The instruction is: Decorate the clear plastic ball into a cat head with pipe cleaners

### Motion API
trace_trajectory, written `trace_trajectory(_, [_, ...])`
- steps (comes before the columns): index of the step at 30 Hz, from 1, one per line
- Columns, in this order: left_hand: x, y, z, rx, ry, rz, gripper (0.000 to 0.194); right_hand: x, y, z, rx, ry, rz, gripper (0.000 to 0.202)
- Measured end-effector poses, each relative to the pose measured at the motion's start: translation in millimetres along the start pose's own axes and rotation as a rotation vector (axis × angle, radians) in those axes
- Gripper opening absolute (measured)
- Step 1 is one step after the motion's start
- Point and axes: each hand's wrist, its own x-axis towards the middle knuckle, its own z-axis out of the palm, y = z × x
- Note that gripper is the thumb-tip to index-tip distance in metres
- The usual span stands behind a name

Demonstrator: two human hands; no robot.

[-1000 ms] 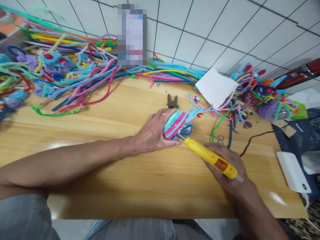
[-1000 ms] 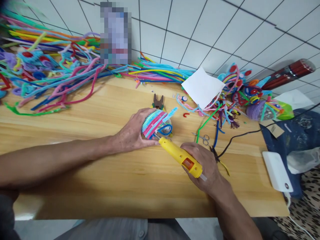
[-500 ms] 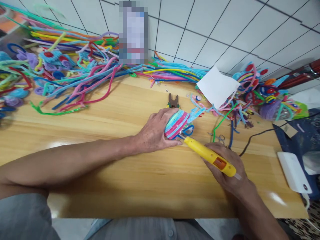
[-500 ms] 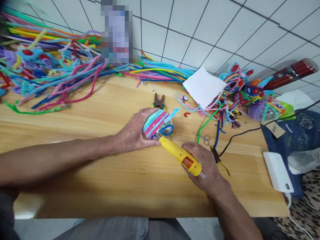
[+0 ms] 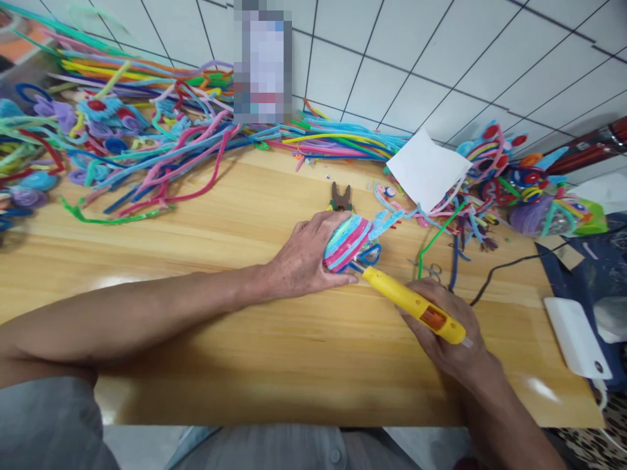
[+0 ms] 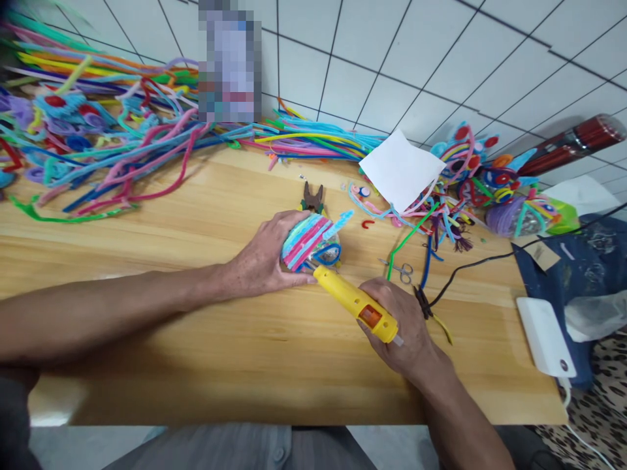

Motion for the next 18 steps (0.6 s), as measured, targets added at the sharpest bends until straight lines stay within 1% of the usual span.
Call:
trace_trajectory(6, [0.3,1.8,-1.0,0.009,0.002,-0.005,0.111,1.8,-0.5,-0.1,-0.021,0.013,-0.017,0.016])
trace_trajectory(14, [0.5,0.5,-1.7,-0.013,-0.003,0.008,0.113,0.4,0.5,-0.7,-0.031,0.003,-0.001,0.016])
trace_trajectory(18, [0.6,1.8,-3.0,-0.005,-0.006,0.003,0.111,0.3,0.0,0.1,-0.020,0.022,0.009,0.015])
